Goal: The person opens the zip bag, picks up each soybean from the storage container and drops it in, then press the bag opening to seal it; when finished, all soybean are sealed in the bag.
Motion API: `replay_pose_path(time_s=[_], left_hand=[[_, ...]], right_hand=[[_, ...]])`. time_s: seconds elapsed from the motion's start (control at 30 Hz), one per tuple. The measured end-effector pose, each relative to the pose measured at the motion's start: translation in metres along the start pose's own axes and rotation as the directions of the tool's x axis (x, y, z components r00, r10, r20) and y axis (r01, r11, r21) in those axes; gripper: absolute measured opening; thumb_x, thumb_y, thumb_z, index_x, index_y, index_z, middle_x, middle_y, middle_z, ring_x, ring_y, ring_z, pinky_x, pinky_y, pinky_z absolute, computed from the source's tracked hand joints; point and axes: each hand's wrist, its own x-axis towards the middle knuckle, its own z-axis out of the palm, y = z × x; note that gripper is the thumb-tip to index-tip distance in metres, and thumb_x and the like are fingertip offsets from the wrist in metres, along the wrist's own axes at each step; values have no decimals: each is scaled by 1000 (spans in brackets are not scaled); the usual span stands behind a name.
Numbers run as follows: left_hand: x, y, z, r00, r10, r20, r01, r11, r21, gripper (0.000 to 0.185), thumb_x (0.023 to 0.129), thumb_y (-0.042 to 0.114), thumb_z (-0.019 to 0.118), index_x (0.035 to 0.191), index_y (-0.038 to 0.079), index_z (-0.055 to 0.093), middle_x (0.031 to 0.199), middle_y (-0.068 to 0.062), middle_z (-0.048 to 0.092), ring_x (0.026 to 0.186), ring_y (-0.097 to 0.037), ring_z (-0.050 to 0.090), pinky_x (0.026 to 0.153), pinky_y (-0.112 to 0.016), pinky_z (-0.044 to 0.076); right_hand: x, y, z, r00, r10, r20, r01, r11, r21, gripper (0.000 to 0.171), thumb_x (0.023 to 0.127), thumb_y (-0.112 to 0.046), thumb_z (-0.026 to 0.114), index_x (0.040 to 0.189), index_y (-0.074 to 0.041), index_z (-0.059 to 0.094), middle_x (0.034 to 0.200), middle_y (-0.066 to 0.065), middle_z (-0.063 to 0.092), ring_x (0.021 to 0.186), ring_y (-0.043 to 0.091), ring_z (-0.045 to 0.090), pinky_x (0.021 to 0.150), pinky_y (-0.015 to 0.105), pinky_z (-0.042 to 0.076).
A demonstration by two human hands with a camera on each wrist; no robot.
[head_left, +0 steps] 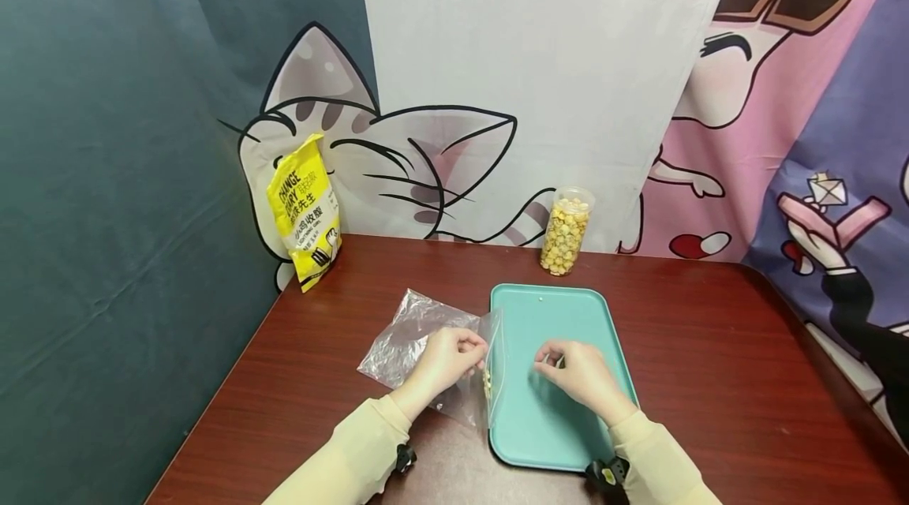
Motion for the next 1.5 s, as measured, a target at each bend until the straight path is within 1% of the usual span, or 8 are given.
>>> replay_pose_path(time_s=[0.23, 0.33, 0.5, 0.67, 0.83, 1.03, 1.37, 1.5], left_hand=[[0, 1, -1, 1000, 9, 10, -9, 1000, -10, 8, 87, 8, 63, 85, 4, 70, 62, -2, 67, 47, -4, 55, 43, -19, 42], [1, 1, 0, 1000, 7, 13, -7, 1000, -6, 8, 87, 9, 63, 85, 4, 70, 62, -1, 67, 48, -4, 55, 43, -19, 42], [2, 1, 0, 1000, 11, 8, -11, 1000, 5, 8, 87, 9, 63, 84, 4, 70, 62, 0, 67, 48, -4, 55, 43, -19, 42], [3, 1, 0, 1000, 18, 1, -18, 1000, 7, 8, 87, 9, 64, 84, 5, 70, 63, -2, 67, 48, -4, 56, 43, -18, 42], [2, 2, 0, 1000, 21, 4, -21, 1000, 4, 8, 87, 9, 64, 84, 4, 70, 64, -4, 68, 49, -4, 56, 43, -18, 42], [1, 2, 0, 1000, 21, 0, -21, 1000, 11, 9, 87, 10, 64, 84, 5, 71, 62, 0, 67, 49, -7, 58, 44, -18, 41], [1, -1, 0, 1000, 2, -3, -2, 999, -53, 9, 87, 9, 65, 83, 3, 70, 61, -2, 66, 48, -5, 56, 43, -17, 43], [2, -2, -1, 1000, 4, 0, -4, 997, -73, 9, 87, 9, 64, 83, 3, 70, 61, -3, 67, 48, -9, 59, 42, -17, 41]], right_hand=[[4, -17, 5, 994, -83, -67, 86, 995, 45, 10, 78, -17, 76, 78, -22, 68, 62, -17, 51, 55, -2, 42, 54, 20, 37], [5, -23, 7, 989, -120, -82, 126, 990, 64, 9, 79, -17, 76, 79, -22, 68, 62, -17, 51, 54, -3, 41, 52, 20, 37], [7, -29, 11, 984, -164, -66, 169, 982, 79, 5, 81, -19, 75, 80, -20, 69, 62, -16, 52, 53, -3, 41, 51, 18, 36], [8, -31, 13, 983, -179, -43, 183, 979, 91, 5, 82, -20, 73, 82, -17, 70, 62, -16, 53, 53, -4, 41, 51, 18, 36], [8, -33, 15, 983, -178, -48, 182, 978, 104, 7, 80, -18, 75, 83, -20, 69, 62, -16, 53, 52, -4, 41, 49, 18, 36], [7, -30, 15, 981, -175, -82, 185, 972, 144, 9, 79, -14, 76, 83, -19, 69, 62, -15, 53, 51, -2, 42, 48, 18, 37], [3, -15, 5, 990, -118, -80, 129, 981, 148, 9, 79, -12, 76, 82, -17, 69, 63, -14, 52, 53, -1, 42, 50, 20, 38], [-2, -5, -2, 994, -81, -73, 91, 984, 152, 10, 80, -13, 75, 81, -19, 68, 64, -13, 51, 53, 0, 42, 50, 21, 38]])
